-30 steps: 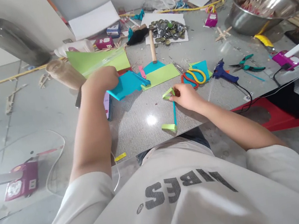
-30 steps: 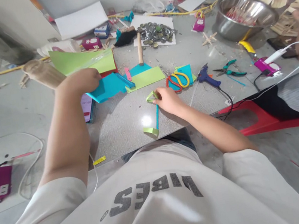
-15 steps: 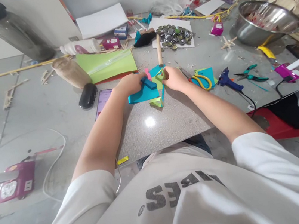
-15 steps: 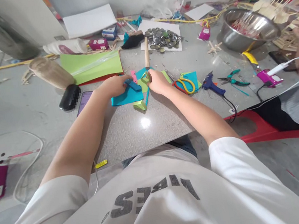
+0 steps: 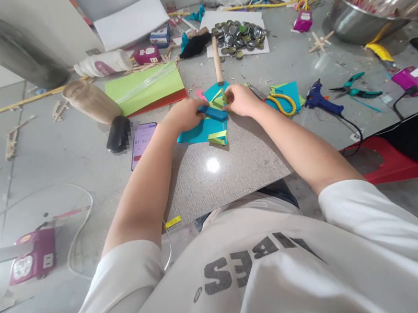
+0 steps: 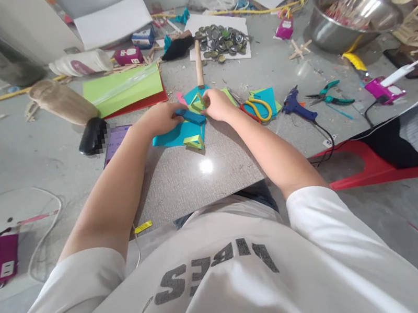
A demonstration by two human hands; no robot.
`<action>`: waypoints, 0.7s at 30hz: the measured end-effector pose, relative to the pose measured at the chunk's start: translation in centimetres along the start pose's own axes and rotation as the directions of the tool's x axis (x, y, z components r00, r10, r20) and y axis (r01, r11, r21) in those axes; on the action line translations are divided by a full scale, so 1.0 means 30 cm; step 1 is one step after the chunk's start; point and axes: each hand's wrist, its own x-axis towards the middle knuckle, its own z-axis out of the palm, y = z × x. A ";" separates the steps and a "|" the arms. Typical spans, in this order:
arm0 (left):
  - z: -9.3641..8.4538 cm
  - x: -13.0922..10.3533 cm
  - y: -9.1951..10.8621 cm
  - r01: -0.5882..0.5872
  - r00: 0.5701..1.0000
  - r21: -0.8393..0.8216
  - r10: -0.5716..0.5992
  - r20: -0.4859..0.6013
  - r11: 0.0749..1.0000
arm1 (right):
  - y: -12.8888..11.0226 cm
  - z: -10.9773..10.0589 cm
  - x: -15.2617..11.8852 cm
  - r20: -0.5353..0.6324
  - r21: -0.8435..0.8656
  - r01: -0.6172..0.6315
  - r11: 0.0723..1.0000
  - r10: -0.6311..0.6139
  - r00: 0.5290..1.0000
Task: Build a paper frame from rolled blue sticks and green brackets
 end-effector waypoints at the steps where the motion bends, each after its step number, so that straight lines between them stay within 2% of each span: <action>1: 0.002 0.001 0.002 -0.008 1.000 0.001 0.008 -0.003 1.000 | 0.002 0.000 0.003 -0.001 -0.001 0.009 1.000 -0.009 1.000; 6: 0.000 0.000 0.004 -0.022 0.999 -0.017 0.022 -0.028 1.000 | 0.008 -0.005 0.002 0.016 -0.011 0.015 1.000 -0.015 1.000; 9: -0.023 -0.011 0.005 0.005 0.999 -0.059 -0.007 -0.037 0.998 | 0.001 -0.014 -0.015 0.033 0.024 0.001 1.000 -0.002 0.999; 12: -0.076 -0.036 0.010 0.063 0.997 -0.076 -0.065 -0.029 0.995 | -0.006 -0.026 -0.040 0.036 0.051 0.004 0.999 -0.006 0.999; 15: -0.163 -0.090 0.014 0.159 0.986 -0.111 -0.164 -0.038 0.981 | -0.005 -0.042 -0.062 0.026 0.017 0.006 1.000 -0.006 1.000; 18: -0.270 -0.186 0.007 0.202 0.961 -0.137 -0.223 -0.164 0.970 | -0.001 -0.058 -0.079 0.004 -0.043 0.025 0.999 -0.024 1.000; 19: -0.303 -0.224 0.000 0.210 0.939 -0.142 -0.241 -0.248 0.967 | -0.001 -0.063 -0.084 0.001 -0.060 0.028 0.998 -0.028 1.000; 20: -0.334 -0.263 -0.010 0.198 0.897 -0.192 -0.256 -0.361 0.961 | -0.003 -0.068 -0.090 -0.001 -0.073 0.027 0.997 -0.027 1.000; 21: -0.359 -0.302 -0.022 0.178 0.826 -0.242 -0.279 -0.491 0.954 | -0.006 -0.072 -0.097 -0.001 -0.084 0.022 0.996 -0.022 1.000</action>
